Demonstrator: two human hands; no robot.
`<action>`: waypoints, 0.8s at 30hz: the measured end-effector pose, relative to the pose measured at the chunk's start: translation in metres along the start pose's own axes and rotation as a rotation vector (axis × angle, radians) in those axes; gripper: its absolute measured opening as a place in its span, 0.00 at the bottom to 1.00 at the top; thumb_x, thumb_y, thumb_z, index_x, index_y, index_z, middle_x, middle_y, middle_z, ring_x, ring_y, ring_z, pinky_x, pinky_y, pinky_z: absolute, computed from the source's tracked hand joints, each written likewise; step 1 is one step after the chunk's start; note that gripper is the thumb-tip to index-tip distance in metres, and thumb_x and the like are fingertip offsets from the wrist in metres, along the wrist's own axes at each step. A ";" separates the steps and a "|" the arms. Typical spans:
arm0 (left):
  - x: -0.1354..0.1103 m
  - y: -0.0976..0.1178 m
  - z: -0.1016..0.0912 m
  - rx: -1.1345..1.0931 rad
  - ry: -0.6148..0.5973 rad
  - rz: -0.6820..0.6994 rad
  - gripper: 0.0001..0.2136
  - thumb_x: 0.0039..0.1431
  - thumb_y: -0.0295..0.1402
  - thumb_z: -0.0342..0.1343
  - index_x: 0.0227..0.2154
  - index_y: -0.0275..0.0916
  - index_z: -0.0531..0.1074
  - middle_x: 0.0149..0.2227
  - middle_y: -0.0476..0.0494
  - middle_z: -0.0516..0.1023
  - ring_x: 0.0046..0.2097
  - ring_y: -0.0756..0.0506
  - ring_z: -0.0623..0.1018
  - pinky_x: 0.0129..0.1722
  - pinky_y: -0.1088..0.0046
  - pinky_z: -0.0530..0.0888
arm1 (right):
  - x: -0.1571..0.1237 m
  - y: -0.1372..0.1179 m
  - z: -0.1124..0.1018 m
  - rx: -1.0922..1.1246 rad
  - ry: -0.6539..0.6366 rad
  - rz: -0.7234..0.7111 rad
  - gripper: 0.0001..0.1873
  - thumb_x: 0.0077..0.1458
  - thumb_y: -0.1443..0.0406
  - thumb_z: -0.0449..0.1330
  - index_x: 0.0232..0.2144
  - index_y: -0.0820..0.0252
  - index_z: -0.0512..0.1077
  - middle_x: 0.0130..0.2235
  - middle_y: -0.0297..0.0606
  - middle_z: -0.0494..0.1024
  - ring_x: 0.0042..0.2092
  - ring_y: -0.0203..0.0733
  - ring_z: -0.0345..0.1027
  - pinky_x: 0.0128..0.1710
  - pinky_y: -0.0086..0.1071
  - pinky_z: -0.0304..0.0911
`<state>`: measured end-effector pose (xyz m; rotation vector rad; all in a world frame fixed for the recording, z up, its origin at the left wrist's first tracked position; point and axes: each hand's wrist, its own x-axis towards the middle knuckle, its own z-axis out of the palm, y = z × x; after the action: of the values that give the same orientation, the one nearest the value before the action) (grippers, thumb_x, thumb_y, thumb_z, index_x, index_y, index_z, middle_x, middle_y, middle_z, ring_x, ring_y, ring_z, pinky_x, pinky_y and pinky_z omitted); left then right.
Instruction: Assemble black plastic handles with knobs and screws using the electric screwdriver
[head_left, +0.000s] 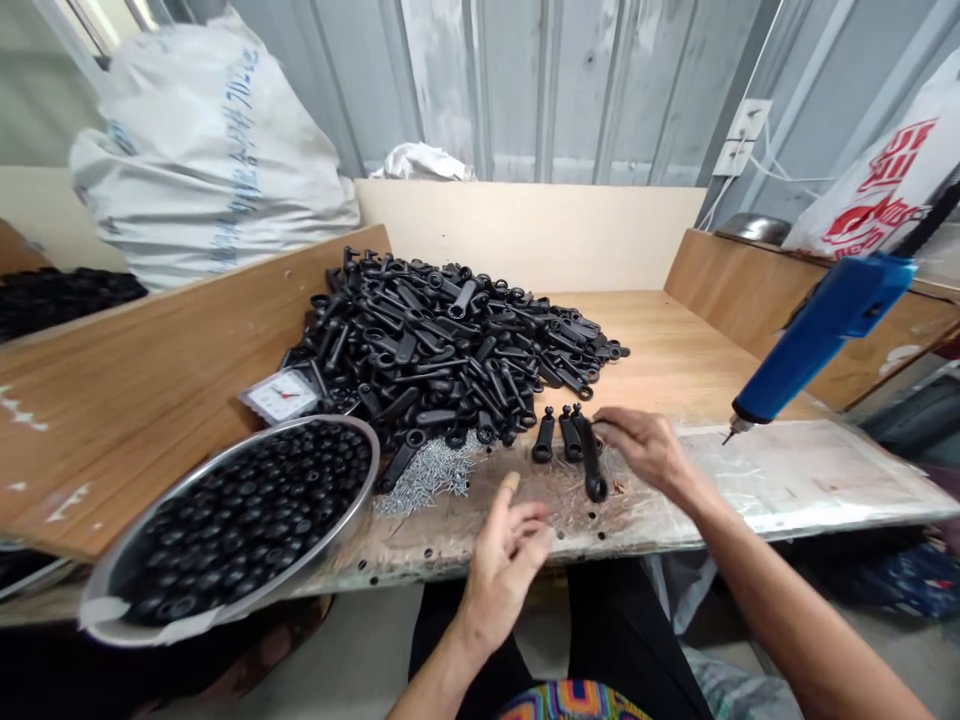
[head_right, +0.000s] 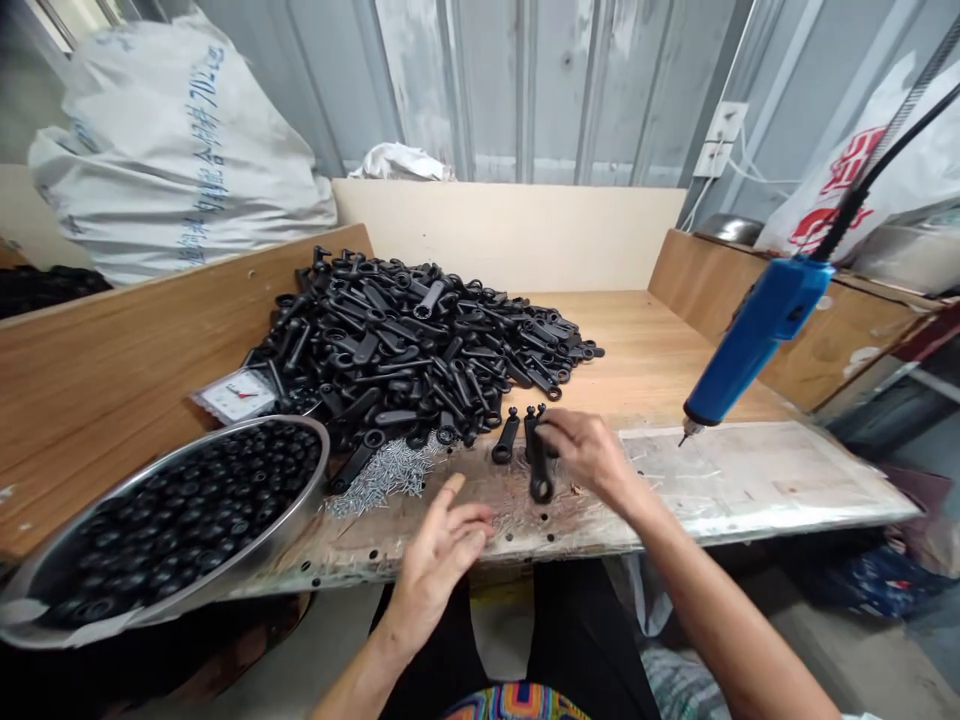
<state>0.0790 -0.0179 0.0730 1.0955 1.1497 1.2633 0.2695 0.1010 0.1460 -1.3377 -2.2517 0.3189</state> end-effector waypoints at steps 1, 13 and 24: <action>0.003 -0.003 -0.009 0.132 0.080 0.031 0.32 0.56 0.41 0.53 0.60 0.39 0.49 0.46 0.38 0.71 0.43 0.45 0.73 0.42 0.69 0.70 | 0.015 0.010 -0.006 -0.086 -0.026 0.055 0.14 0.60 0.60 0.50 0.37 0.59 0.73 0.34 0.36 0.78 0.35 0.39 0.71 0.34 0.27 0.62; 0.043 -0.020 -0.007 1.241 0.134 0.465 0.15 0.57 0.28 0.47 0.47 0.36 0.69 0.45 0.40 0.75 0.51 0.39 0.70 0.49 0.59 0.68 | 0.091 0.075 0.040 -0.256 -0.254 0.211 0.15 0.58 0.57 0.53 0.39 0.61 0.72 0.37 0.39 0.76 0.40 0.40 0.70 0.40 0.34 0.63; 0.094 -0.006 0.030 1.385 0.074 0.324 0.18 0.53 0.21 0.44 0.47 0.33 0.67 0.47 0.35 0.72 0.48 0.38 0.70 0.46 0.58 0.66 | 0.034 0.095 0.030 -0.077 -0.269 0.196 0.14 0.52 0.63 0.53 0.38 0.57 0.75 0.30 0.34 0.78 0.33 0.40 0.70 0.29 0.27 0.58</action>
<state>0.1071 0.0767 0.0681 2.2935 2.0246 0.5870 0.3120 0.1790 0.0893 -1.6463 -2.3714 0.5127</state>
